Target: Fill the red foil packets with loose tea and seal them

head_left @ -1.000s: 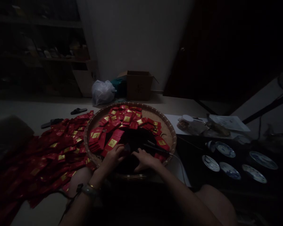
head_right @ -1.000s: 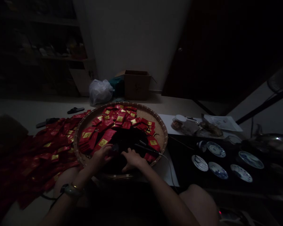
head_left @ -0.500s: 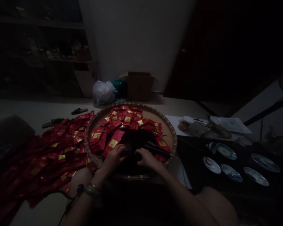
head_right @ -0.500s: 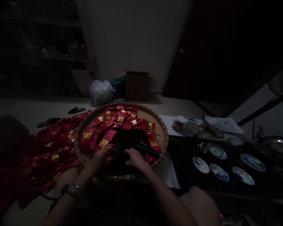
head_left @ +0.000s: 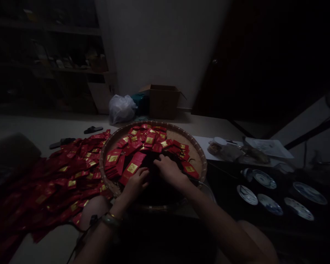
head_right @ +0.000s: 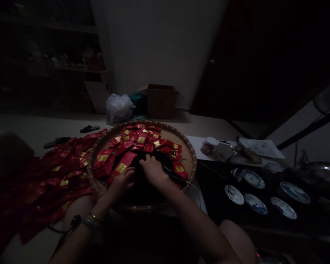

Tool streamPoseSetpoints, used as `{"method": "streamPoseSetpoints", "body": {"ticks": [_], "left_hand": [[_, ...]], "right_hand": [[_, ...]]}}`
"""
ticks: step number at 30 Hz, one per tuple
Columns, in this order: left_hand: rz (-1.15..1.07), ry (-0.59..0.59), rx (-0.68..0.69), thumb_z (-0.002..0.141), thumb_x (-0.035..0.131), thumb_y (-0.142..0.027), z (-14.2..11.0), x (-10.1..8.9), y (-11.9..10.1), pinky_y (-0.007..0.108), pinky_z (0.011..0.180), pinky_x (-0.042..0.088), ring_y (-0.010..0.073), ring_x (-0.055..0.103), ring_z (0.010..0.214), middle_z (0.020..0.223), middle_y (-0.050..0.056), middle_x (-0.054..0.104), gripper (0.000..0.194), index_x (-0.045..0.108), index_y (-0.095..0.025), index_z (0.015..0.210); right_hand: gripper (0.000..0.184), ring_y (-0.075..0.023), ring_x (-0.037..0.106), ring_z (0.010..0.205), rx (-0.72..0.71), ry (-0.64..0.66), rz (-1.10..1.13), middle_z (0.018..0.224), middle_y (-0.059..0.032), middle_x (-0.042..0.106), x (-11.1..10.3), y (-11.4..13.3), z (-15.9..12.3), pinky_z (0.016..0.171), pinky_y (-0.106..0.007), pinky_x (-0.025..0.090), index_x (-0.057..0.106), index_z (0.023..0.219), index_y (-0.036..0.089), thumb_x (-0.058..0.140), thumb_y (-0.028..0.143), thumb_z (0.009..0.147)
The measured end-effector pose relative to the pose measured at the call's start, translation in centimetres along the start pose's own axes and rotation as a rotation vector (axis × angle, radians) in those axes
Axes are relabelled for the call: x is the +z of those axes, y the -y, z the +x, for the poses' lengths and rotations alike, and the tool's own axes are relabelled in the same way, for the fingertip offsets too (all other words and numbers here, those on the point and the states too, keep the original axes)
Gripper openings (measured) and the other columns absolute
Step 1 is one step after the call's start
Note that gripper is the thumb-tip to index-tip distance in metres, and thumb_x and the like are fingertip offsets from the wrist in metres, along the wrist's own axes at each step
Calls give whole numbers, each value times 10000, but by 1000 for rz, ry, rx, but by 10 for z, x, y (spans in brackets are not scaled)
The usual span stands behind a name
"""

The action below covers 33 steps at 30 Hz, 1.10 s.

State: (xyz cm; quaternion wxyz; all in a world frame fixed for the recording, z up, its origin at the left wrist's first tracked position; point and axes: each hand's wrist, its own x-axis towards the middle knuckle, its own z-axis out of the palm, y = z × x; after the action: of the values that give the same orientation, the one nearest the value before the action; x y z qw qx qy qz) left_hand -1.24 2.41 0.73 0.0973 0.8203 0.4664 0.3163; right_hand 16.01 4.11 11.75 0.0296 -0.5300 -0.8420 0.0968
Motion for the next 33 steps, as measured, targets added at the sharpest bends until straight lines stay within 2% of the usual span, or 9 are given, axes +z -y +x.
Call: {"method": "streamPoseSetpoints", "body": {"ticks": [3,7,11,13,16,19,26,28,33], "left_hand": [[1,24,0,700,646,-43,-1,-1,0,320,804,557,215,633,1010,1196,88,581,413,566,-216,1066],[-8,36,-3,702,646,-48,-1,0,1,319,816,555,212,630,1016,1203,81,570,426,564,-228,1080],[2,26,3,704,646,-58,-1,2,2,320,811,556,220,621,1033,1187,78,572,412,563,-224,1071],[8,15,-8,703,648,-64,-1,2,2,326,810,556,223,620,1034,1173,75,577,407,561,-224,1067],[3,5,-15,702,636,-56,-1,0,2,322,794,559,219,624,1022,1185,75,571,402,559,-227,1057],[0,0,-10,702,629,-56,-1,0,1,320,782,559,223,620,1028,1187,77,568,348,571,-224,1001],[11,17,-4,689,648,-62,-2,3,2,312,797,553,208,619,1021,1210,71,540,364,573,-230,1003],[23,11,-24,684,653,-65,-2,2,2,314,782,556,206,629,988,1197,70,540,349,577,-227,984],[7,-16,-62,687,655,-81,-3,-2,2,309,743,560,199,633,944,1188,80,525,298,573,-216,940]], "right_hand": [[233,-254,522,961,-33,20,-60,1070,-143,527,0,12,0,682,-323,469,634,977,198,448,101,876],[217,-237,531,949,-123,51,2,1054,-120,534,-1,10,1,738,-332,468,633,991,188,498,97,847],[506,-203,540,983,-197,1,259,1126,-89,531,3,-3,2,840,-328,451,526,1183,179,647,64,705],[565,-197,534,1014,-216,-55,376,1144,-77,529,7,-10,2,857,-327,446,507,1198,190,685,83,673],[401,-180,554,974,-249,-97,442,1079,-63,562,14,-16,2,849,-312,449,593,1081,184,666,86,698],[262,-163,571,904,-265,-37,388,1026,-72,576,15,-18,1,817,-280,449,663,981,158,601,57,747],[200,-135,551,768,-268,91,210,927,-62,535,10,-8,6,711,-255,425,708,864,159,536,77,803],[209,-138,554,804,-242,58,256,979,-60,526,16,-6,9,735,-259,430,695,916,168,565,74,782],[419,-162,548,935,-187,-152,454,1076,-54,530,39,-9,12,793,-281,450,602,1067,182,677,58,674]]}}
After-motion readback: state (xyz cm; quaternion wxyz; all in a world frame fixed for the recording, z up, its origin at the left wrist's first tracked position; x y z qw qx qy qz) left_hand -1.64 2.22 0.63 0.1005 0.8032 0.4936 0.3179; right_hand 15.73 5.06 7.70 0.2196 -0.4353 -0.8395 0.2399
